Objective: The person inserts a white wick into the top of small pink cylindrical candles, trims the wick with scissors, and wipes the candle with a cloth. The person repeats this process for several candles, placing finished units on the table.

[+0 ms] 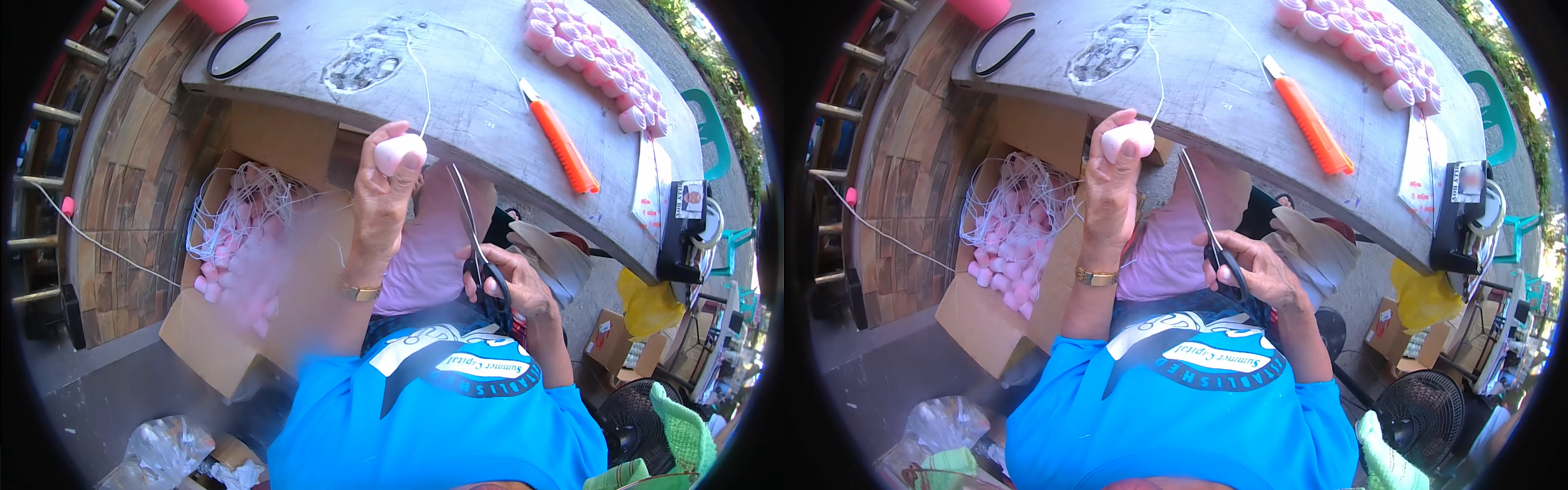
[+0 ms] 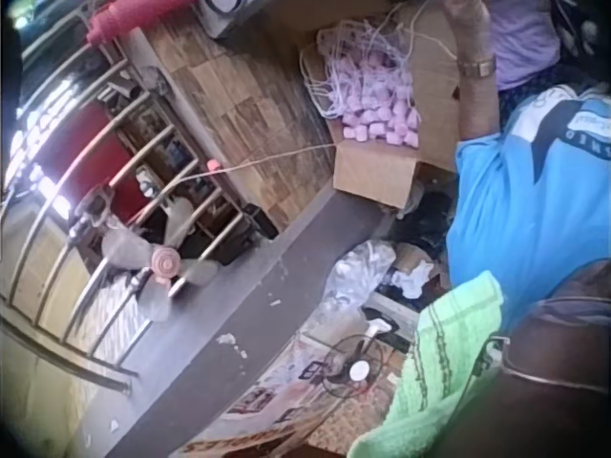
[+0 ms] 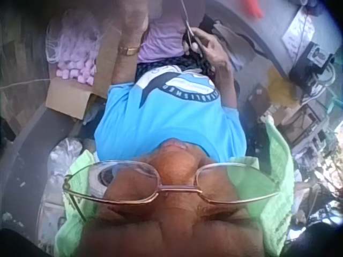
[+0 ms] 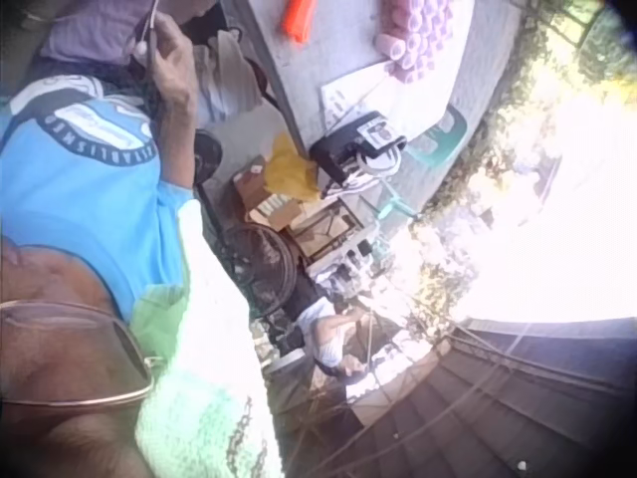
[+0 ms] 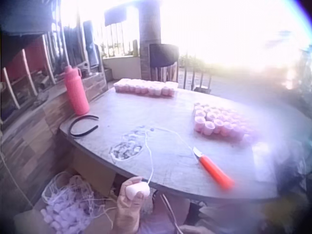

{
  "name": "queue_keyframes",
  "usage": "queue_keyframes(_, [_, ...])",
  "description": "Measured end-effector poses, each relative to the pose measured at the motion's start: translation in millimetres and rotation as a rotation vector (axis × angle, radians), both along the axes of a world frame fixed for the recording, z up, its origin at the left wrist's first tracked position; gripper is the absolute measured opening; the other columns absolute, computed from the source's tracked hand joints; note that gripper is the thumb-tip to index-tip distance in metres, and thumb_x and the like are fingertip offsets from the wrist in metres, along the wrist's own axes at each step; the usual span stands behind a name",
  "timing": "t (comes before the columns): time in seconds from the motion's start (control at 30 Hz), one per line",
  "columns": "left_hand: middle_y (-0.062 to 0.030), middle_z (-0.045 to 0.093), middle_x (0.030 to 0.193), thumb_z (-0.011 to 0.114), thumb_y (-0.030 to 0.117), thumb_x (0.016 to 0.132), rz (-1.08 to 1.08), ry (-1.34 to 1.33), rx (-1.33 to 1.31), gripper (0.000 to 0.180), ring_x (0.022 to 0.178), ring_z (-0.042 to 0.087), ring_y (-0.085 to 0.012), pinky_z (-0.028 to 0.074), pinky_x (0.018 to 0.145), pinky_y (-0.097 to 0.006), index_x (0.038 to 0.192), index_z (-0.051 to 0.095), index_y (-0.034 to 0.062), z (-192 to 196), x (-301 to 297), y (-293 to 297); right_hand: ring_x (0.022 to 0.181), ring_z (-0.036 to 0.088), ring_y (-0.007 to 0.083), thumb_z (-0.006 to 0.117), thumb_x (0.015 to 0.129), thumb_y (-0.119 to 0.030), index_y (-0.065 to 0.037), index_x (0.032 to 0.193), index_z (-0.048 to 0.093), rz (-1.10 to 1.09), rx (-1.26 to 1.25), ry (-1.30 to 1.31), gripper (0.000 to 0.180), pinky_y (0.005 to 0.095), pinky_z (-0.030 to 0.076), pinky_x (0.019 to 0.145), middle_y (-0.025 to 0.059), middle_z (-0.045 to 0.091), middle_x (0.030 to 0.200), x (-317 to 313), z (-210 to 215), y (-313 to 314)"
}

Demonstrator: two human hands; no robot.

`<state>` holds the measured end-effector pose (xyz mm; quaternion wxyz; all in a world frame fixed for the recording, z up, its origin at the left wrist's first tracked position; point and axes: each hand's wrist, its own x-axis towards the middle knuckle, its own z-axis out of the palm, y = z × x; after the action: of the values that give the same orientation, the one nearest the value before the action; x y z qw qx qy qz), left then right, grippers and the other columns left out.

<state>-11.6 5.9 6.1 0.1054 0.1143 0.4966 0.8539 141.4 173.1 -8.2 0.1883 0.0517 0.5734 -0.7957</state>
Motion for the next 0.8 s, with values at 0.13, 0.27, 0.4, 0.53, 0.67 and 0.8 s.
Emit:
queue_keyframes(0.13, [-0.0096, 0.062, 0.105, 0.067, 0.014, 0.091, -0.021, -0.199, 0.191, 0.035, 0.089, 0.063, -0.0148, 0.053, 0.087, -0.029, 0.121, 0.052, 0.0048, -13, -3, -14, 0.073, 0.056, 0.0092, 0.071, 0.083, -0.042, 0.0, 0.126, 0.056, 0.045, 0.186, 0.075, 0.062, 0.0238, 0.043, 0.063, 0.0019, 0.06, 0.08, -19, 1, -1])
queue_keyframes(0.27, [-0.0149, 0.065, 0.101, 0.066, 0.016, 0.09, 0.018, -0.173, 0.181, 0.028, 0.08, 0.068, -0.0198, 0.057, 0.083, -0.033, 0.113, 0.054, 0.0045, -15, -7, -18, 0.066, 0.05, 0.0071, 0.071, 0.084, -0.042, 0.0, 0.125, 0.058, 0.039, 0.329, 0.074, 0.061, 0.0232, 0.036, 0.057, -0.0007, 0.055, 0.077, -33, 3, -2])
queue_keyframes(0.4, [-0.0145, 0.065, 0.095, 0.067, 0.019, 0.09, -0.009, -0.271, 0.244, 0.025, 0.076, 0.067, -0.018, 0.057, 0.081, -0.032, 0.107, 0.054, 0.0055, -16, -13, -24, 0.065, 0.047, 0.0064, 0.072, 0.083, -0.04, 0.0, 0.122, 0.06, 0.071, 0.432, 0.094, 0.058, 0.0245, 0.034, 0.055, -0.0023, 0.054, 0.077, -46, 5, -3])
queue_keyframes(0.53, [-0.0124, 0.064, 0.091, 0.067, 0.023, 0.091, -0.029, -0.326, 0.297, 0.027, 0.071, 0.066, -0.0159, 0.057, 0.073, -0.03, 0.105, 0.052, 0.0052, -19, -14, -26, 0.067, 0.047, 0.0067, 0.074, 0.082, -0.039, -0.002, 0.124, 0.06, 0.096, 0.409, 0.068, 0.058, 0.0246, 0.037, 0.057, -0.0013, 0.055, 0.078, -56, 9, -5])
queue_keyframes(0.67, [-0.015, 0.065, 0.089, 0.059, 0.029, 0.095, -0.047, -0.405, 0.34, 0.026, 0.063, 0.062, -0.0162, 0.057, 0.083, -0.039, 0.103, 0.058, 0.005, -21, -17, -32, 0.073, 0.054, 0.0081, 0.075, 0.081, -0.036, -0.004, 0.126, 0.06, 0.143, 0.437, 0.084, 0.058, 0.0255, 0.044, 0.064, 0.0008, 0.06, 0.084, -64, 18, -6])
queue_keyframes(0.8, [-0.0142, 0.065, 0.079, 0.056, 0.031, 0.096, -0.07, -0.448, 0.355, 0.027, 0.056, 0.061, -0.0165, 0.056, 0.084, -0.042, 0.099, 0.061, 0.0041, -21, -20, -37, 0.079, 0.059, 0.0098, 0.075, 0.081, -0.032, -0.003, 0.127, 0.059, 0.185, 0.446, 0.087, 0.056, 0.027, 0.049, 0.071, 0.0026, 0.064, 0.088, -70, 21, -8])
